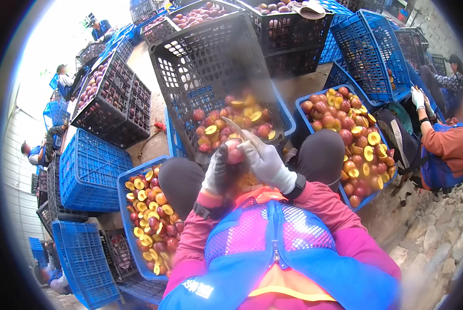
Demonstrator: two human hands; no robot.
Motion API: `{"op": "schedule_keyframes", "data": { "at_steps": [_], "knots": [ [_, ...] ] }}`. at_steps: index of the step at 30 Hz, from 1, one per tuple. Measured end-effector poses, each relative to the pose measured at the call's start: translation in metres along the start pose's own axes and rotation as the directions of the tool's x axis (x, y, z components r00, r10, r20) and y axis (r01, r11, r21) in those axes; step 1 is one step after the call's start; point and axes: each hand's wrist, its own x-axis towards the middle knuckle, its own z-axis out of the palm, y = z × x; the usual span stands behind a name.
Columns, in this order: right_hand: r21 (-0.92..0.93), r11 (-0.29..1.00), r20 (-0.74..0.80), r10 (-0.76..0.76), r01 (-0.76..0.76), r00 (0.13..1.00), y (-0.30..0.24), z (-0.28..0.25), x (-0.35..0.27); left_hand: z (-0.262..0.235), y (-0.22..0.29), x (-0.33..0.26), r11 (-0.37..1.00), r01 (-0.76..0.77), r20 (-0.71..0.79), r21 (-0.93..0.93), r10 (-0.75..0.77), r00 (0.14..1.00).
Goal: Cutting peaches into halves and pitting them in an agricultural processing area.
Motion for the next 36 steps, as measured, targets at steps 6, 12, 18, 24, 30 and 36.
{"op": "schedule_keyframes", "data": {
  "at_steps": [6, 12, 18, 24, 30, 36],
  "knots": [
    [-0.199, 0.977, 0.013, 0.079, -0.075, 0.997, -0.002, 0.011, -0.016, 0.008, -0.009, -0.015, 0.944, -0.102, -0.139, 0.314, 0.152, 0.978],
    [-0.18, 0.959, 0.017, 0.227, -0.22, 0.974, 0.012, 0.018, -0.018, 0.005, -0.006, -0.014, 0.748, -0.193, -0.06, 0.635, 0.297, 0.953],
    [-0.209, 0.919, 0.055, 0.353, -0.335, 0.934, 0.027, 0.02, -0.01, -0.015, -0.01, -0.002, 0.652, -0.151, -0.057, 0.743, 0.286, 0.957],
    [-0.21, 0.926, 0.072, 0.335, -0.314, 0.939, 0.029, 0.018, -0.016, -0.007, -0.005, -0.009, 0.719, -0.095, -0.047, 0.689, 0.175, 0.983],
    [-0.463, 0.885, 0.097, 0.109, -0.052, 0.989, 0.039, 0.005, -0.02, 0.009, 0.004, -0.016, 0.355, -0.15, 0.05, 0.923, 0.275, 0.96],
    [-0.68, 0.729, 0.19, 0.075, 0.076, 0.979, 0.045, -0.003, -0.013, 0.005, -0.016, -0.015, -0.262, -0.059, 0.177, 0.963, 0.451, 0.875]
  ]
}}
